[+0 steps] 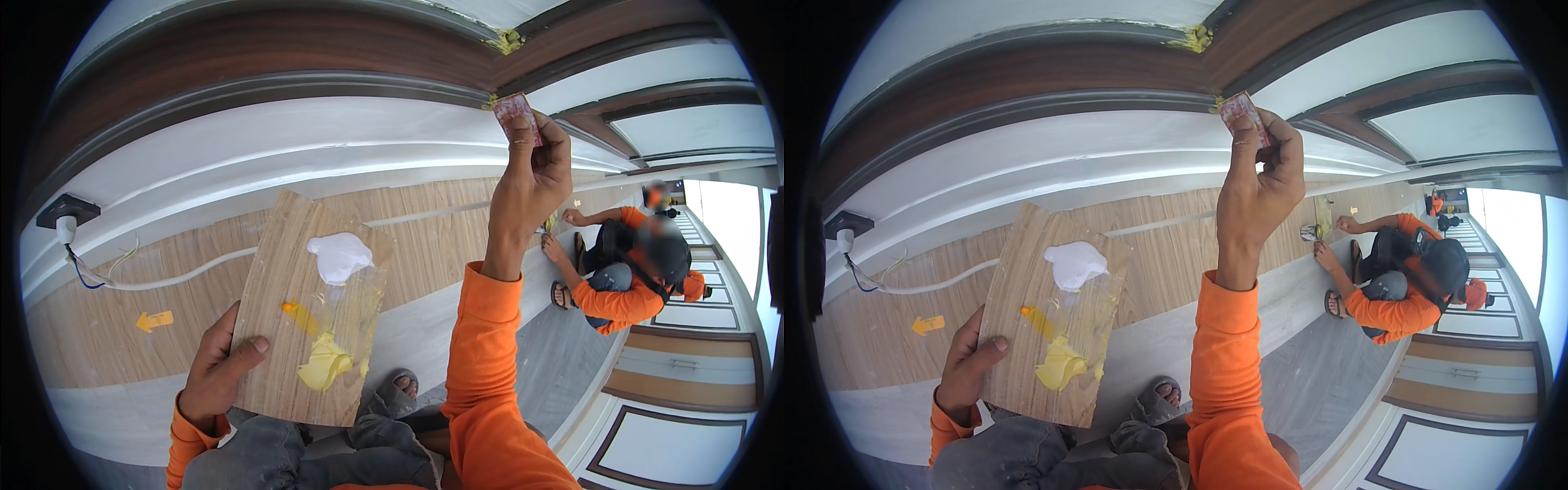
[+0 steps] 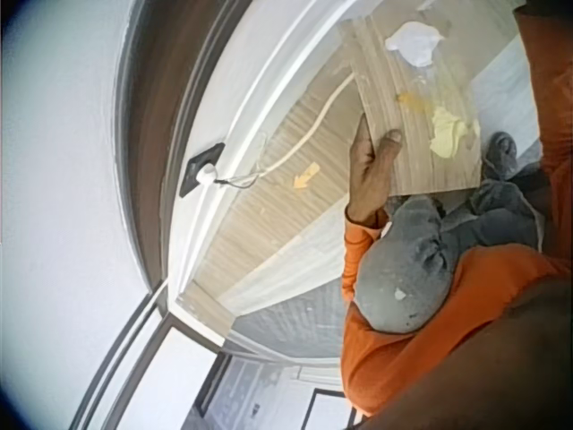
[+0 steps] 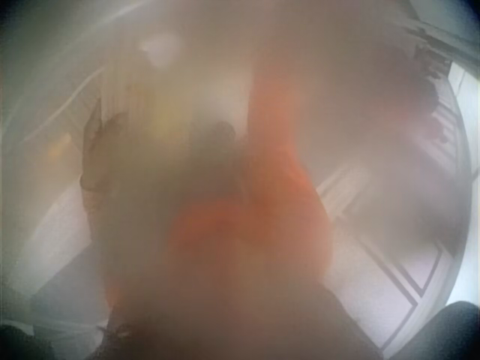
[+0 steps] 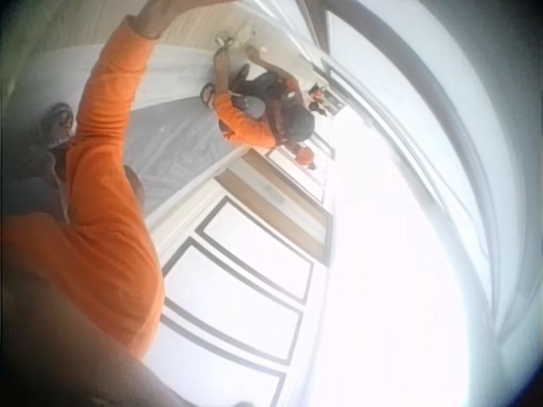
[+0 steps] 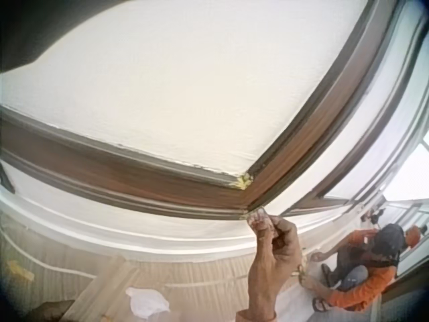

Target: The person applies yellow filler to the gaps between a dark brown wall trim and the white wall using a small spatula. They repeatedly scoop filler from a wooden palette and smooth it into the trim joints.

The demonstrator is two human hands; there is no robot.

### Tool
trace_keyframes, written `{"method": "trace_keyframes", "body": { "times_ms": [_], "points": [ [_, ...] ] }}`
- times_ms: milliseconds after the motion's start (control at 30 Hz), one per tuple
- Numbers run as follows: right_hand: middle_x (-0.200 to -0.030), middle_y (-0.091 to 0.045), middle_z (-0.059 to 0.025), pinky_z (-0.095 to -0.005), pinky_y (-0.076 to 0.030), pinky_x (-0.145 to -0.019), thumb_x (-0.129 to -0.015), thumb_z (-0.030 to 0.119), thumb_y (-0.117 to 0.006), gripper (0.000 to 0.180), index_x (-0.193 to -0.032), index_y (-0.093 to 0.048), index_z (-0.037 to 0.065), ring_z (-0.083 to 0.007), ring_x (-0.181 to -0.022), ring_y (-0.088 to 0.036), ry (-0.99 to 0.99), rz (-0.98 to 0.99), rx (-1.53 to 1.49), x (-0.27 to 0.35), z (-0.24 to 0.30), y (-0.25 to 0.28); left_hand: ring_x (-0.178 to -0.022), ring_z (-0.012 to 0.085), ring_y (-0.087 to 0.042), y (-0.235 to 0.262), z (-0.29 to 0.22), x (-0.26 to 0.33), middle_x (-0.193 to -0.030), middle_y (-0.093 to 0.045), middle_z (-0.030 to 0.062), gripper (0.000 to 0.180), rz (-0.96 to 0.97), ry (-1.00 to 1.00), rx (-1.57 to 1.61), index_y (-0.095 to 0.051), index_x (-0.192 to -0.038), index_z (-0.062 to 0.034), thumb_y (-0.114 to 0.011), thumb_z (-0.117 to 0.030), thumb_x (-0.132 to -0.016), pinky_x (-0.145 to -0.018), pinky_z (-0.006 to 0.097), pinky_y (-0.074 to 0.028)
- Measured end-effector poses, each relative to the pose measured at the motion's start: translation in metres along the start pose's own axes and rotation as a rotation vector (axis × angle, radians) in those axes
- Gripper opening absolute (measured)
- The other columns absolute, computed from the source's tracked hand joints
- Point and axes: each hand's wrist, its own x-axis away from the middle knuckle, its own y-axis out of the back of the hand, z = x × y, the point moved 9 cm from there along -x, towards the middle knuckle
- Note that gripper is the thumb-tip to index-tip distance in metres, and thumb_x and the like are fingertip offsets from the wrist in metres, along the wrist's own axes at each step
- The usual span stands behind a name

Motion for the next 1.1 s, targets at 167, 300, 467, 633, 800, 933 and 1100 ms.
{"method": "trace_keyframes", "body": {
  "times_ms": [167, 300, 467, 633, 800, 933, 1100],
  "points": [
    [-0.099, -0.071, -0.0043, -0.0215, -0.051, -0.074, -0.100, 0.019, -0.073, 0.023, -0.112, -0.069, 0.000, -0.0063, -0.084, -0.062, 0.078, 0.000, 0.131, -0.002, 0.004, 0.001, -0.124, 0.0203, -0.057, -0.001, 0.002, -0.002, -0.136, -0.061, 0.0165, 0.064, 0.014, -0.009, -0.007, -0.036, -0.153, 0.0099, -0.059, -0.015, -0.098, -0.108, 0.034, -0.041],
    [-0.085, -0.060, -0.0030, -0.0239, -0.046, -0.066, -0.096, 0.009, -0.071, 0.013, -0.106, -0.071, 0.001, -0.0101, -0.072, -0.054, 0.272, 0.000, 0.318, -0.006, 0.031, -0.005, -0.123, 0.0197, -0.057, 0.000, 0.000, -0.002, -0.135, -0.061, 0.0161, 0.063, 0.013, -0.017, 0.006, -0.038, -0.152, 0.0102, -0.060, -0.016, -0.099, -0.107, 0.034, -0.042],
    [-0.082, -0.058, -0.0035, -0.0263, -0.045, -0.064, -0.094, 0.006, -0.072, 0.011, -0.103, -0.073, 0.001, -0.0115, -0.071, -0.055, 0.379, 0.016, 0.418, -0.007, 0.052, -0.009, -0.121, 0.0191, -0.057, 0.001, 0.001, 0.000, -0.134, -0.062, 0.0152, 0.060, 0.024, -0.029, -0.018, -0.041, -0.149, 0.0099, -0.061, -0.018, -0.100, -0.106, 0.033, -0.042],
    [-0.081, -0.059, -0.0037, -0.0271, -0.046, -0.065, -0.093, 0.007, -0.073, 0.012, -0.104, -0.073, 0.002, -0.0113, -0.071, -0.055, 0.282, 0.016, 0.301, -0.009, 0.036, 0.002, -0.122, 0.0191, -0.057, -0.001, -0.001, 0.001, -0.133, -0.062, 0.0151, 0.060, 0.020, -0.019, -0.013, -0.041, -0.150, 0.0093, -0.061, -0.019, -0.100, -0.106, 0.034, -0.042],
    [-0.082, -0.060, -0.0038, -0.0272, -0.046, -0.064, -0.093, 0.006, -0.072, 0.012, -0.104, -0.072, 0.002, -0.0112, -0.071, -0.055, 0.256, 0.022, 0.258, -0.008, 0.029, -0.003, -0.122, 0.0196, -0.057, -0.001, -0.001, 0.002, -0.133, -0.062, 0.0158, 0.061, 0.023, -0.033, -0.031, -0.040, -0.151, 0.0091, -0.061, -0.019, -0.101, -0.107, 0.034, -0.042],
    [-0.082, -0.061, -0.0037, -0.0267, -0.046, -0.064, -0.093, 0.006, -0.072, 0.012, -0.104, -0.072, 0.001, -0.0115, -0.070, -0.055, 0.344, -0.005, 0.356, -0.008, 0.041, -0.003, -0.122, 0.0202, -0.057, -0.001, -0.001, 0.002, -0.134, -0.062, 0.0164, 0.062, 0.027, -0.029, -0.025, -0.039, -0.151, 0.0092, -0.061, -0.019, -0.100, -0.107, 0.035, -0.042],
    [-0.085, -0.064, -0.0048, -0.0266, -0.047, -0.064, -0.093, 0.005, -0.072, 0.011, -0.103, -0.071, 0.000, -0.0113, -0.071, -0.056, 0.312, -0.009, 0.288, -0.005, 0.043, -0.005, -0.123, 0.0210, -0.057, -0.001, -0.002, 0.003, -0.135, -0.062, 0.0171, 0.063, 0.023, -0.025, -0.018, -0.039, -0.151, 0.0092, -0.061, -0.019, -0.100, -0.107, 0.035, -0.042]
  ]
}}
